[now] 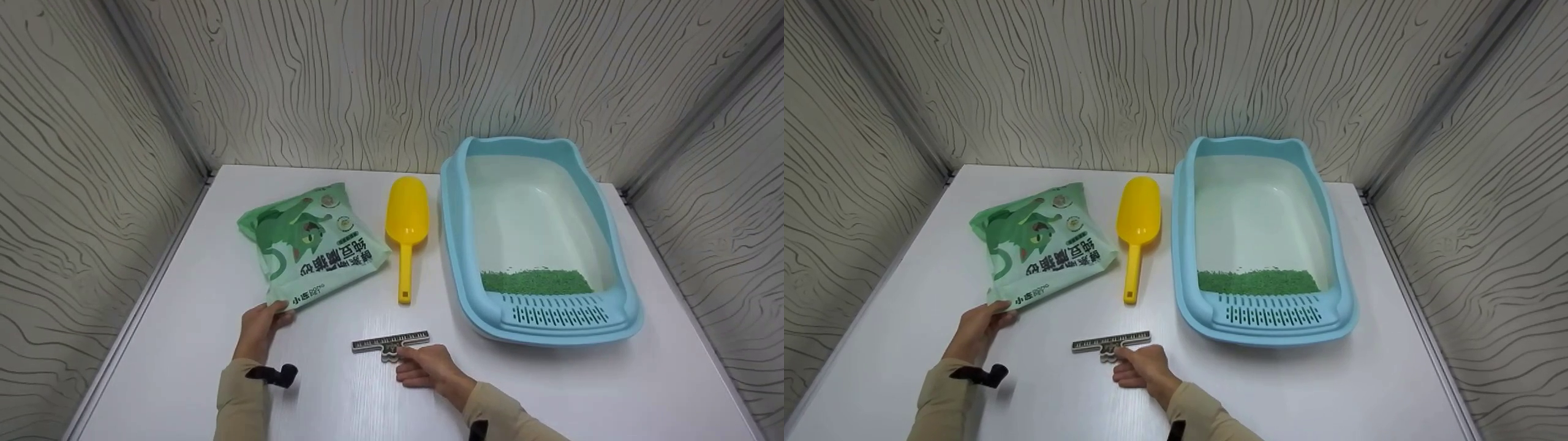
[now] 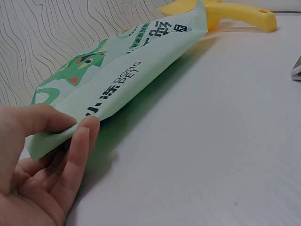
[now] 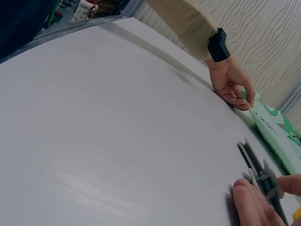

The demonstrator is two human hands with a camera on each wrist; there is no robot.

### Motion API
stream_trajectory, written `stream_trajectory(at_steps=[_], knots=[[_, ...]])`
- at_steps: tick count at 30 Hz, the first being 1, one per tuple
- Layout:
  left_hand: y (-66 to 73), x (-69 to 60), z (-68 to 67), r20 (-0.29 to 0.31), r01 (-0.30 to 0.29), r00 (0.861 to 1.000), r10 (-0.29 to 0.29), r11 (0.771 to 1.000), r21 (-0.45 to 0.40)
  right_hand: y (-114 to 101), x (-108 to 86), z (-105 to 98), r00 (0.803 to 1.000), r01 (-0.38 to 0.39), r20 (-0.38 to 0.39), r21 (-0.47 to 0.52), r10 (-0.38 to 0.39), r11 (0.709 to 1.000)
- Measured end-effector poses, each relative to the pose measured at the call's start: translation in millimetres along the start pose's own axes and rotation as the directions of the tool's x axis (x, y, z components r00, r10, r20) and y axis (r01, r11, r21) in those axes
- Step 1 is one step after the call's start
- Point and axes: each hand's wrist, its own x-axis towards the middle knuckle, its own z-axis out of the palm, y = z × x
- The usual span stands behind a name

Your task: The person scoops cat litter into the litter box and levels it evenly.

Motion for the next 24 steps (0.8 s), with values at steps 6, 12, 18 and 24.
stream_trajectory(at_steps=[6, 12, 18, 24], knots=[[-1.2, 1.4, -0.3, 0.003, -0.011, 1.0, 0.011, 0.999, -0.044, 2, 0.0, 0, 1.0, -0.001, -0.006, -0.015, 0.001, 1.0], [-0.7, 2.4, 0.2, 0.009, -0.007, 1.0, 0.008, 0.999, -0.046, 2, -0.5, -2, 1.0, -0.007, 0.005, -0.027, 0.008, 1.0], [-0.4, 0.9, 0.8, 0.011, 0.003, 1.0, -0.003, 1.0, -0.004, -5, -2.7, -7, 0.999, 0.011, 0.053, -0.066, -0.008, 0.998], [0.0, 0.5, 0.2, 0.014, 0.005, 1.0, -0.006, 1.0, 0.022, -12, -5.6, -10, 0.996, 0.045, 0.087, -0.091, -0.037, 0.995]])
